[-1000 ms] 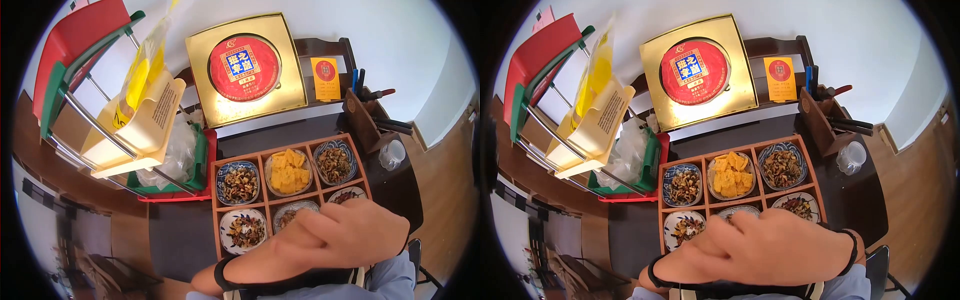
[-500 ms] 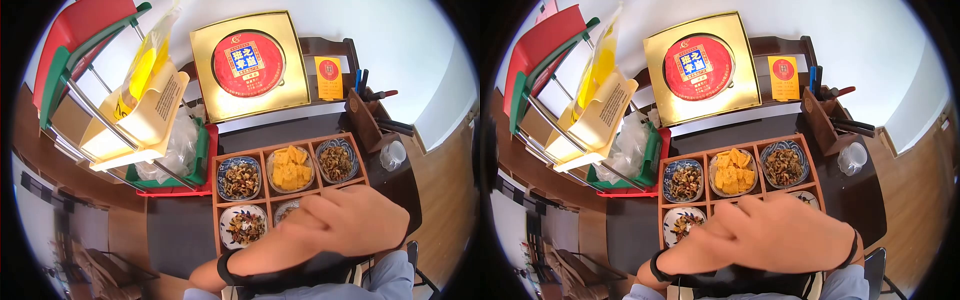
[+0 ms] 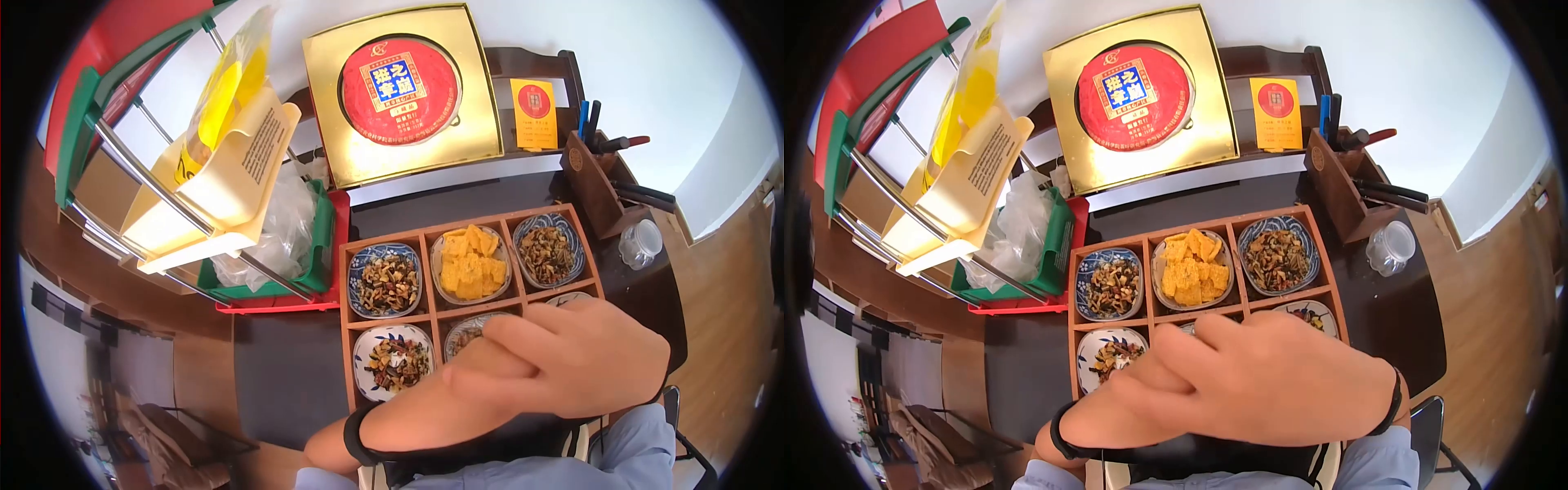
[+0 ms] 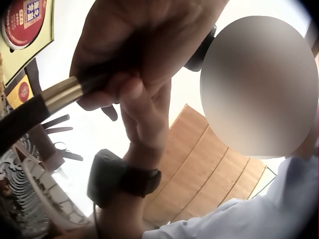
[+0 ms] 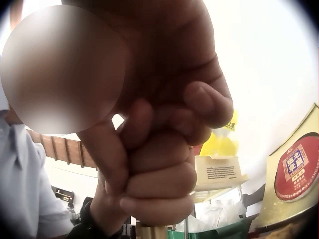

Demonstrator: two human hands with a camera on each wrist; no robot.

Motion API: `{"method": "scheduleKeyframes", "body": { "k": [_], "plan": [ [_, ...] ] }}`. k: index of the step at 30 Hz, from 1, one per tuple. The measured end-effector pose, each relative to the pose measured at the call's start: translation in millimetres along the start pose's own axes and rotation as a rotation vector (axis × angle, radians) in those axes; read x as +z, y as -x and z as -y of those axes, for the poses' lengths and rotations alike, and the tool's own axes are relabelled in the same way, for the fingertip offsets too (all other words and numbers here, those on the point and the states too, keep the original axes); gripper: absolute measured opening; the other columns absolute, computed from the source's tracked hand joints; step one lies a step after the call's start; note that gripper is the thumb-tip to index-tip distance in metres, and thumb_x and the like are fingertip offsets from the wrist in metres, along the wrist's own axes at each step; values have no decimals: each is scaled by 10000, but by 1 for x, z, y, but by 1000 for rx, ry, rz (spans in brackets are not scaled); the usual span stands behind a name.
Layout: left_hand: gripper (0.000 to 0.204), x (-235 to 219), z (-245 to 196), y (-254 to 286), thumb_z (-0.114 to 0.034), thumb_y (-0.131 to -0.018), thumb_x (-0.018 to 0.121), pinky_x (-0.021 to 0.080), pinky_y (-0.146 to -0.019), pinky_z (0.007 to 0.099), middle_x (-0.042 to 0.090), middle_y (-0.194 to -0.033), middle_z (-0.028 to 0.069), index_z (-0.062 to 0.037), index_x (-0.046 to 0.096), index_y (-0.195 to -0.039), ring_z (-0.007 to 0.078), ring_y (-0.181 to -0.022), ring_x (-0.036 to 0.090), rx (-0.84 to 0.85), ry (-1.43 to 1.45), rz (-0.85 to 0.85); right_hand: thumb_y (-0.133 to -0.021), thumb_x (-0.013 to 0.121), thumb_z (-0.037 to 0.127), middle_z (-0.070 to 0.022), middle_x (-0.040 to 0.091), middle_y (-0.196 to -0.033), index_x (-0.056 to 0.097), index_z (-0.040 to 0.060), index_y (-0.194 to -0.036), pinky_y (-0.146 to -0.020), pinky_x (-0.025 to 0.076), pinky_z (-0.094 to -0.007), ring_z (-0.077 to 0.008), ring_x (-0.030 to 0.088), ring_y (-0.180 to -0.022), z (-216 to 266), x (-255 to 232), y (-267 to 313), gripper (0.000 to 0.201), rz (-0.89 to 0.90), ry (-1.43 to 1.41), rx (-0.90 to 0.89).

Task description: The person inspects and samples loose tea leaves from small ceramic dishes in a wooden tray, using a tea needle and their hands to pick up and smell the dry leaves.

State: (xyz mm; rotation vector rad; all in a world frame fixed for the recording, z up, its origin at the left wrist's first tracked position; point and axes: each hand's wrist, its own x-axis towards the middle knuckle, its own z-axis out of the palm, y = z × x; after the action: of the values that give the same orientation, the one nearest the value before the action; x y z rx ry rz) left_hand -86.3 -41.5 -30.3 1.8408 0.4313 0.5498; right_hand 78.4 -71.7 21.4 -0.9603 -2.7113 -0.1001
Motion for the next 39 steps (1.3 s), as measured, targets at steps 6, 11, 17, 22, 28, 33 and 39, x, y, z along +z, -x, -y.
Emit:
{"method": "scheduleKeyframes", "body": {
  "k": [6,11,17,22,28,33,39],
  "plan": [
    [204,-9,1,-13,-66,-787,610,478,-709,356,585,-927,183,18,600,-973,321,-830,577,188,-431,-47,-649,692,213,-63,552,-968,552,253,-1231,-586,500,-295,-211,606,-769,-14,14,-7,600,-12,-214,70],
    [270,-18,-13,-8,-86,-825,599,448,-814,397,532,-1080,192,1,552,-1076,344,-964,520,2,-386,155,-676,702,215,-62,550,-989,524,244,-1263,-621,498,-296,-223,597,-808,-11,7,-5,615,30,-217,50],
    [183,-14,-11,-4,-109,-845,545,471,-730,380,576,-922,196,41,600,-935,335,-854,576,174,-379,-23,-700,708,201,-114,541,-1091,489,203,-1301,-743,487,-338,-272,586,-885,-6,9,-3,639,-47,-199,78],
    [159,-17,-15,-3,-67,-775,558,481,-721,391,579,-859,188,47,588,-882,345,-839,579,202,-611,-75,-691,713,115,-201,490,-1243,423,124,-1345,-854,466,-383,-369,550,-1039,4,18,2,716,-181,-227,273],
    [173,-13,1,10,-30,-769,540,495,-773,354,594,-885,175,38,599,-916,301,-905,599,445,-794,-49,-716,712,117,-198,483,-1257,401,136,-1357,-847,483,-383,-361,548,-1056,0,17,-6,713,-131,-368,-29],
    [232,-13,0,3,-65,-800,521,484,-802,329,604,-943,167,33,604,-993,274,-944,596,380,-960,155,-751,692,174,-155,529,-1180,400,149,-1353,-782,498,-382,-333,584,-987,1,2,-18,670,112,-504,-74],
    [277,-27,-16,-15,-133,-860,477,471,-821,332,609,-989,157,10,595,-1067,278,-942,584,35,-921,551,-712,716,227,-150,615,-935,427,142,-1322,-676,506,-384,-346,622,-808,-12,5,-26,679,232,-571,-9]
  ]
}}
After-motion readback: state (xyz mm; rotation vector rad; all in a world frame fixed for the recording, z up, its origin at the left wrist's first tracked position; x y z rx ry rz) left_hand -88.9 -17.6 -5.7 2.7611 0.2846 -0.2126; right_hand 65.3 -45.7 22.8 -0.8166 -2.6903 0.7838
